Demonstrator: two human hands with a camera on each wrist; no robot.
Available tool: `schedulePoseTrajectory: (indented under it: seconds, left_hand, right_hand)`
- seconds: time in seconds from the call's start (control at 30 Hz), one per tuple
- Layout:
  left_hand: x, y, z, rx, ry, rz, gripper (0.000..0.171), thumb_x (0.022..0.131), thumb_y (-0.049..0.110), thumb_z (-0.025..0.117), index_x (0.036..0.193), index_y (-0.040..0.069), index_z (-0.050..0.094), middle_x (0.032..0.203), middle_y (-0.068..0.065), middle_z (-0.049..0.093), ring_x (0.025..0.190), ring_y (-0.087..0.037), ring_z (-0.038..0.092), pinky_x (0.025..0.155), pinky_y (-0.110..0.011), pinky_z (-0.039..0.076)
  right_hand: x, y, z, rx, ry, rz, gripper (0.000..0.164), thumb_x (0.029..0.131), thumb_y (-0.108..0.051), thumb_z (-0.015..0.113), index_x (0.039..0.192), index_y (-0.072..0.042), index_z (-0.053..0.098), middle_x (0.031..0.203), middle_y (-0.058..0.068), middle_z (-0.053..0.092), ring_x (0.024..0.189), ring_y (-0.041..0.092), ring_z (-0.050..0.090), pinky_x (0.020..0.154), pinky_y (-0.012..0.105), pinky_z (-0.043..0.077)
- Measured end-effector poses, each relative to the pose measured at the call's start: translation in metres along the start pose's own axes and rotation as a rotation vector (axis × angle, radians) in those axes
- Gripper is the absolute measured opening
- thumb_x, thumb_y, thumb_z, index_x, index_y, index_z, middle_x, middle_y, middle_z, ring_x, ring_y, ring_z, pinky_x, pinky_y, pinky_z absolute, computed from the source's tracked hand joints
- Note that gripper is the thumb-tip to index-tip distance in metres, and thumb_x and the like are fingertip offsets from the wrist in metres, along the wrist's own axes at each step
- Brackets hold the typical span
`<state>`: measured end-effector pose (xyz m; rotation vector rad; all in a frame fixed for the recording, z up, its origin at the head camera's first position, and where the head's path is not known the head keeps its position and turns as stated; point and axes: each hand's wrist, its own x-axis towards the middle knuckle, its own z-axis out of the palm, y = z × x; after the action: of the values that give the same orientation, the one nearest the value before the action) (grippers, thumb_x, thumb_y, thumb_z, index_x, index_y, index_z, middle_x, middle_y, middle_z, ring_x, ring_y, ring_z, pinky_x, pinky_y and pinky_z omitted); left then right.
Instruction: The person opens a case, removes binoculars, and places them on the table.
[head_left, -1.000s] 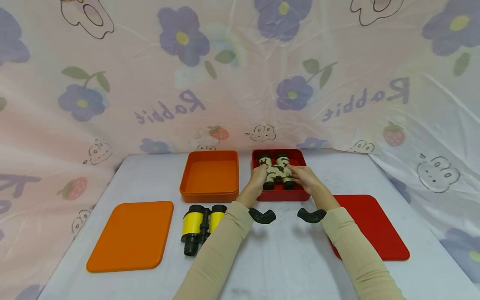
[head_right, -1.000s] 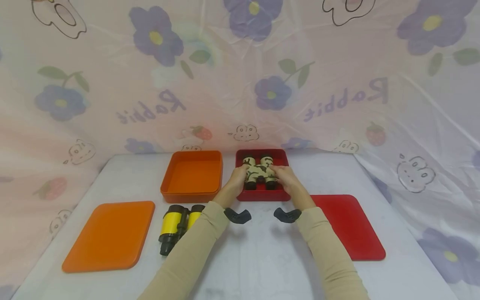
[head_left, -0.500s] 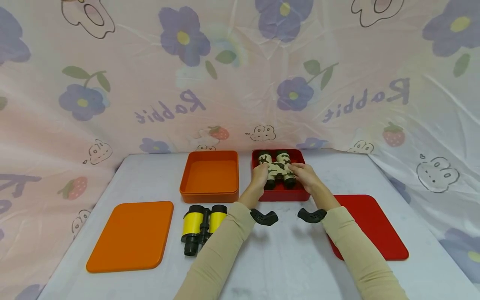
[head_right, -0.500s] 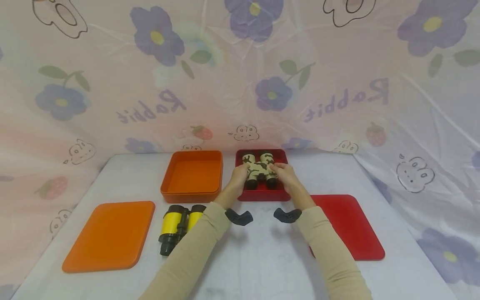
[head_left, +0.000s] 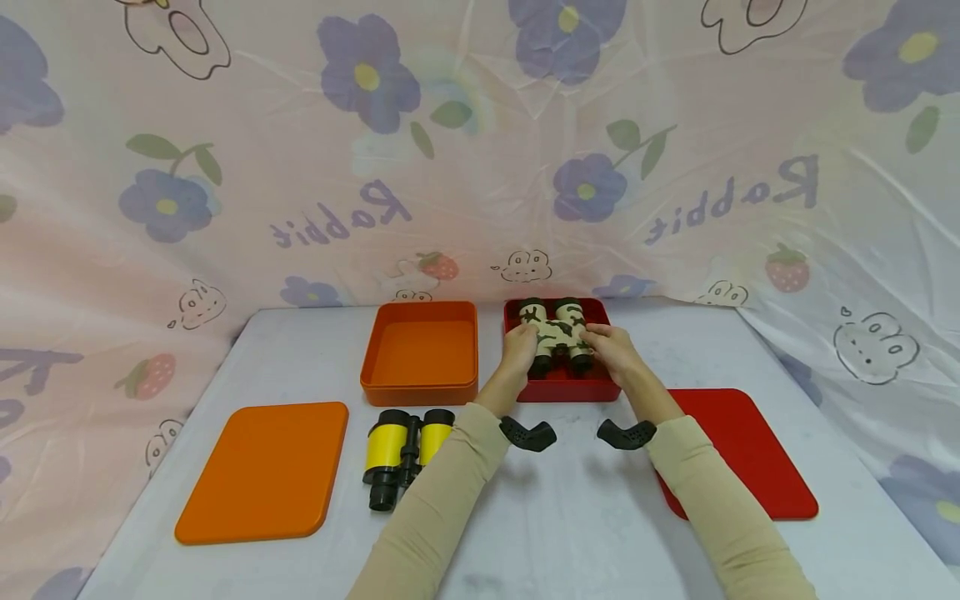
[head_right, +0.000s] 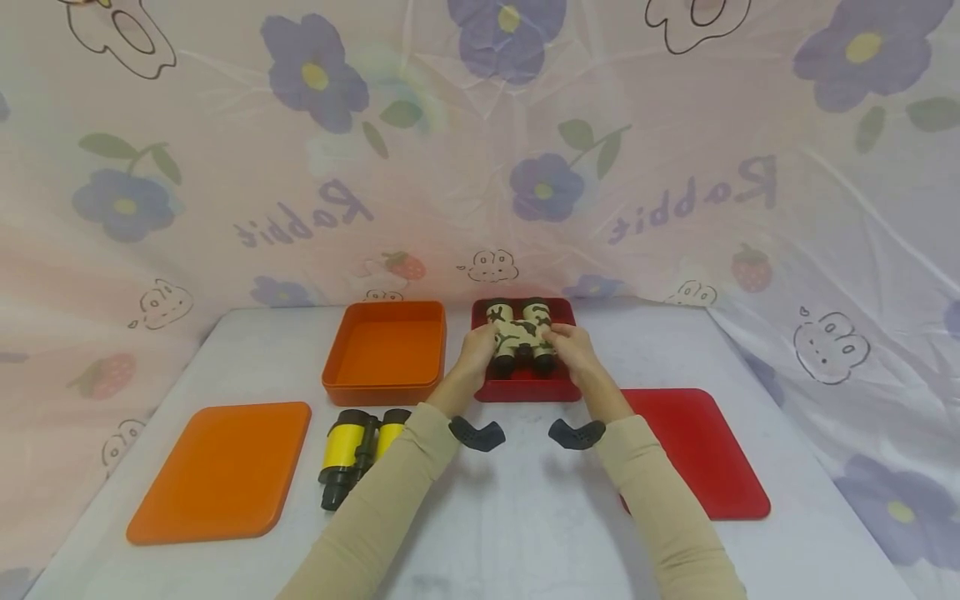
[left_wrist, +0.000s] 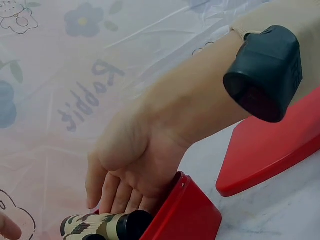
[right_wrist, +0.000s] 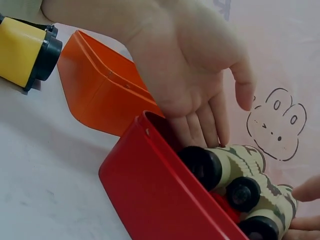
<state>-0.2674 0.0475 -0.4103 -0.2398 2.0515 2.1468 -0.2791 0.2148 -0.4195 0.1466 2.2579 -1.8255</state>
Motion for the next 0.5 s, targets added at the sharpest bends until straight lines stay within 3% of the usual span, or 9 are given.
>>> schedulePoseTrajectory:
  seconds: [0.2, 0.5]
  left_hand:
    - [-0.001, 0.001, 0.0, -0.023, 0.018, -0.004, 0.047, 0.099, 0.019, 0.04, 0.142, 0.001, 0.044, 0.154, -0.014, 0.038, 0.144, -0.03, 0.033, 0.122, -0.046, 0.027]
    - [-0.004, 0.003, 0.001, -0.011, 0.042, 0.009, 0.05, 0.098, 0.019, 0.044, 0.144, -0.001, 0.041, 0.152, -0.016, 0.041, 0.141, -0.028, 0.038, 0.119, -0.043, 0.034]
  right_hand:
    - [-0.004, 0.0, 0.0, -0.019, 0.069, -0.013, 0.055, 0.101, -0.018, 0.043, 0.15, 0.002, 0.028, 0.157, 0.023, 0.028, 0.142, 0.035, 0.033, 0.118, 0.043, 0.032]
    - [-0.011, -0.006, 0.0, 0.018, 0.102, -0.042, 0.055, 0.099, -0.015, 0.05, 0.148, 0.003, 0.031, 0.154, 0.025, 0.033, 0.146, 0.034, 0.031, 0.123, 0.044, 0.026]
